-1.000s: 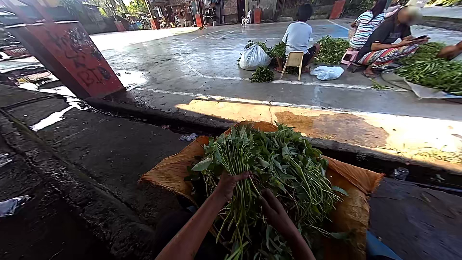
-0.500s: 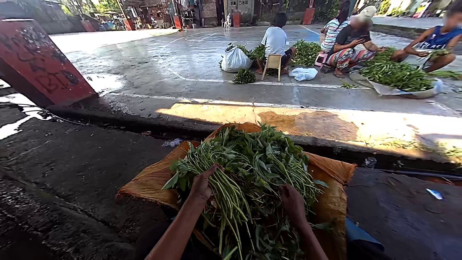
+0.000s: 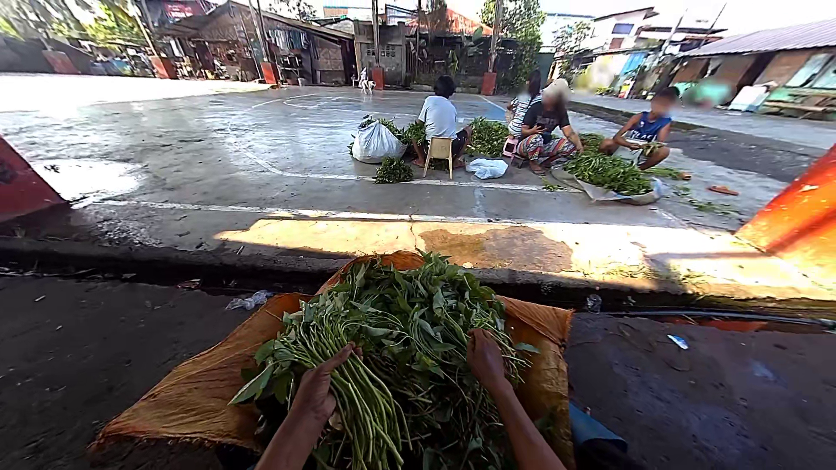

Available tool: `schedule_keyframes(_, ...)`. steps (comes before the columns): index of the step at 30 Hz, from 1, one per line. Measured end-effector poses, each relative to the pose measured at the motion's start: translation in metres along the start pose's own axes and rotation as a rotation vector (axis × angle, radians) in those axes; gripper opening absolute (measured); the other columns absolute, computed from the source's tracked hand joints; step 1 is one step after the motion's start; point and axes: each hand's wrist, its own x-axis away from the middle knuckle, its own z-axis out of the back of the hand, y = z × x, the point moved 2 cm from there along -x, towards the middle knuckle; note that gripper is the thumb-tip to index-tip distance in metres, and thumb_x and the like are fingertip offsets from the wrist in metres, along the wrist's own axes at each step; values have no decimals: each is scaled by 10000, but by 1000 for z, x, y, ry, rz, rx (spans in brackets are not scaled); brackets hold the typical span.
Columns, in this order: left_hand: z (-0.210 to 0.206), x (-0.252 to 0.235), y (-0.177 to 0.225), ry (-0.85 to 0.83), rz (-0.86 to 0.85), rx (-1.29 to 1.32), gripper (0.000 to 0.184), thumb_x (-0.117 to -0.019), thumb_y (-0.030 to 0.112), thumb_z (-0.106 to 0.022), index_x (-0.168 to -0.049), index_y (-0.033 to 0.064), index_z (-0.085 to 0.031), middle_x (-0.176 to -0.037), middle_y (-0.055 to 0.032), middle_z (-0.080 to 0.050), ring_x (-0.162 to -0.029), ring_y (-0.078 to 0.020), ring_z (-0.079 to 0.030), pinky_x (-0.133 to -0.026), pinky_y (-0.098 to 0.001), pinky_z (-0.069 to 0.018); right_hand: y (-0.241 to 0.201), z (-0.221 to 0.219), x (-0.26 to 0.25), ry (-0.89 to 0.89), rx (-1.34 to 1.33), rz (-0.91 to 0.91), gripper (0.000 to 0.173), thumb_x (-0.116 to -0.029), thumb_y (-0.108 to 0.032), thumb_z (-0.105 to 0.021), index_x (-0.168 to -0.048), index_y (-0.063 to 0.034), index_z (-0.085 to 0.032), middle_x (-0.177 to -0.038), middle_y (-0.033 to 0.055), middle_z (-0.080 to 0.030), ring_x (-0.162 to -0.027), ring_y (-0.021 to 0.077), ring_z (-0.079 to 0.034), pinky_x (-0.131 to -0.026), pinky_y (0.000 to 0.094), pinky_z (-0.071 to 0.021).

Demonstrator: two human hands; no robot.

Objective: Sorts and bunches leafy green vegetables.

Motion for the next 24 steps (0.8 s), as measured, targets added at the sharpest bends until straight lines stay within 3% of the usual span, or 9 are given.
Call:
schedule_keyframes(4,1,3,-3,-12,7,0,130,-997,-15,-558,-1092,-50,-639,-865,-114,-726,-734,-172,-715,-678,-294,-612,1,-21,-14,-119,46,-61,400,-1038,-227,-557,-1391,-39,-565,-1368,202,-608,-1243,363,-610,-1041,533,-483)
schedule_keyframes(9,6,1,-3,-2,30,-16,119,-987,-14,-577,-1083,-46,-639,-876,-119,-727,-753,-179,-718,-684,-297,-612,2,-25,-18,-147,51,-45,348,-1031,-242,-573,-1289,-19,-643,-1365,209,-589,-1281,355,-574,-1070,514,-462)
schedule_keyframes(12,6,1,-3,1,35,-15,112,-986,-16,-578,-1082,-44,-628,-865,-123,-724,-737,-178,-718,-672,-301,-615,-1,-10,-19,-36,-149,37,332,-1014,-186,-581,-1246,45,-636,-1221,235,-656,-1162,352,-634,-1038,485,-480)
schedule_keyframes(15,7,-1,-3,-9,34,-15,125,-985,-16,-578,-1095,-49,-629,-881,-119,-723,-739,-179,-716,-681,-304,-616,-14,23,-9,25,-347,74,380,-1045,-155,-536,-1361,56,-553,-1151,236,-671,-1050,325,-665,-970,455,-512)
schedule_keyframes(18,5,0,-4,-11,42,-32,117,-987,-14,-578,-1090,-43,-626,-875,-112,-725,-741,-171,-716,-683,-296,-615,-23,53,4,61,-642,51,379,-1043,-114,-552,-1378,63,-532,-1241,228,-646,-1097,262,-646,-980,392,-503)
schedule_keyframes(19,5,-1,-4,-11,46,-33,117,-986,-16,-578,-1090,-43,-626,-873,-113,-724,-742,-172,-716,-685,-296,-614,-24,58,8,84,-753,62,362,-1027,-83,-571,-1352,74,-543,-1221,214,-653,-1067,230,-647,-951,363,-512)
schedule_keyframes(22,5,-2,-6,-20,51,-31,114,-989,-13,-576,-1078,-46,-639,-872,-122,-726,-746,-180,-718,-692,-299,-616,-30,69,22,82,-1007,167,253,-1018,-21,-531,-1264,36,-526,-990,88,-693,-820,87,-631,-745,238,-501)
schedule_keyframes(24,5,-2,-6,-21,53,-28,111,-989,-11,-578,-1073,-48,-641,-869,-125,-725,-743,-183,-718,-692,-297,-617,-32,71,33,17,-1082,208,262,-1048,-43,-455,-1305,13,-459,-971,70,-719,-732,56,-610,-680,213,-474)
